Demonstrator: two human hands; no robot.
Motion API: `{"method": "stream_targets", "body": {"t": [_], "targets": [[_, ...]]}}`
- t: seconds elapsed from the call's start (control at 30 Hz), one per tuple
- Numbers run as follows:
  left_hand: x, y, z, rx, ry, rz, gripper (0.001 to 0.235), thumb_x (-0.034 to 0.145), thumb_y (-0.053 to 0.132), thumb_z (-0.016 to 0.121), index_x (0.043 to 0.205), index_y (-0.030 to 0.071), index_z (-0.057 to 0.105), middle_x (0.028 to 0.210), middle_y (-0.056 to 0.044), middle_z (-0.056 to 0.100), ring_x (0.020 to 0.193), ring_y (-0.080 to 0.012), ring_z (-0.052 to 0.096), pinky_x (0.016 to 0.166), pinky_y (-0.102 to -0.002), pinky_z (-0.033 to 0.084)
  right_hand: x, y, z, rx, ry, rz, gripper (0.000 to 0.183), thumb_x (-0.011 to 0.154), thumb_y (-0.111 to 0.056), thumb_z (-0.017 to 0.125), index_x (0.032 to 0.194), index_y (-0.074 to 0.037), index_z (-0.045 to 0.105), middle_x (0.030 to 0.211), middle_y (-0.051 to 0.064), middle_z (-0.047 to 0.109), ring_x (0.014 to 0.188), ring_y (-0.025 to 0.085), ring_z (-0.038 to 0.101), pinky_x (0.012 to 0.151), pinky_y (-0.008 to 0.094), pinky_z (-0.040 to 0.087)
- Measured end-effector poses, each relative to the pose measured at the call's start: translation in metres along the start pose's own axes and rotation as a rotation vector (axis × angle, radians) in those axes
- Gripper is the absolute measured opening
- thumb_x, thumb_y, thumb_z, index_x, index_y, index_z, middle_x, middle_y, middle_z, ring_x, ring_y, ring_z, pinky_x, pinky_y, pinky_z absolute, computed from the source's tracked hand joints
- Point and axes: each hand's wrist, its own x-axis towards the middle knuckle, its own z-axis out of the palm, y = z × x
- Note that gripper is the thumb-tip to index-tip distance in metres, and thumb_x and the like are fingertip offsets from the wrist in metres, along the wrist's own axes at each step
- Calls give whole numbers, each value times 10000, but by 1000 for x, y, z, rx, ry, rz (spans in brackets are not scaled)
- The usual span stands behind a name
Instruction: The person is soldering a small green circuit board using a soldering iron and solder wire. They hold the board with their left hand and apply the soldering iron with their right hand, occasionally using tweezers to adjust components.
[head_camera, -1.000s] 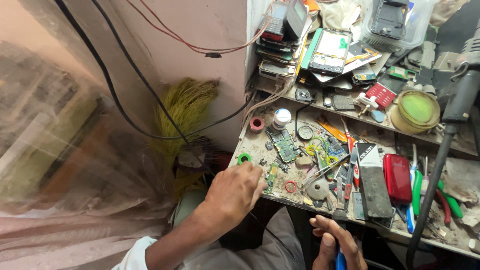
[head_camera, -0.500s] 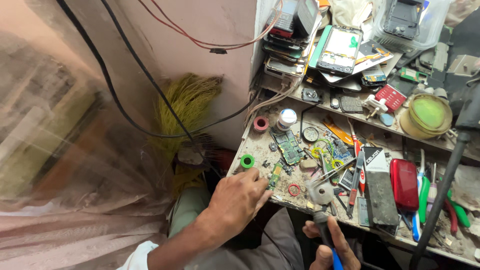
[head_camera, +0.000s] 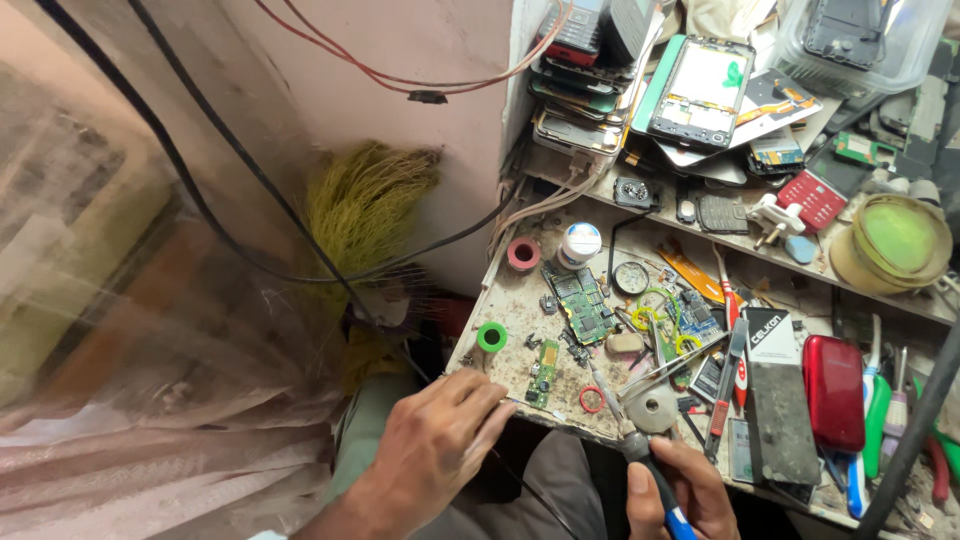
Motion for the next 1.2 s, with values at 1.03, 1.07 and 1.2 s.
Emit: {"method": "stream_targets", "body": {"t": [1.03, 1.07, 1.2], "targets": [[125, 62, 96, 175, -505, 14, 213, 899, 231, 701, 865, 21, 716, 972, -188, 651, 851, -333, 692, 758, -468, 568, -9, 145, -273, -414, 340, 564, 321, 928, -85, 712, 1222, 15, 630, 1019, 138, 717, 901, 209, 717, 858, 320, 590], [126, 62, 97, 180, -524, 10, 251, 901, 261, 708, 842, 18, 720, 968, -186, 659, 858, -337, 692, 768, -474, 564, -7, 141, -267, -399, 357, 550, 315, 931, -85, 709, 1220, 17, 634, 1016, 138, 719, 899, 209, 717, 859, 318, 589], [128, 60, 102, 221, -526, 95, 166, 817, 197, 716, 779, 37, 730, 915, -167, 684, 859, -338, 695, 781, -481, 568, -4, 100, -222, -299, 446, 416, 295, 942, -83, 700, 1212, 25, 651, 1006, 139, 726, 892, 206, 716, 862, 310, 585]]}}
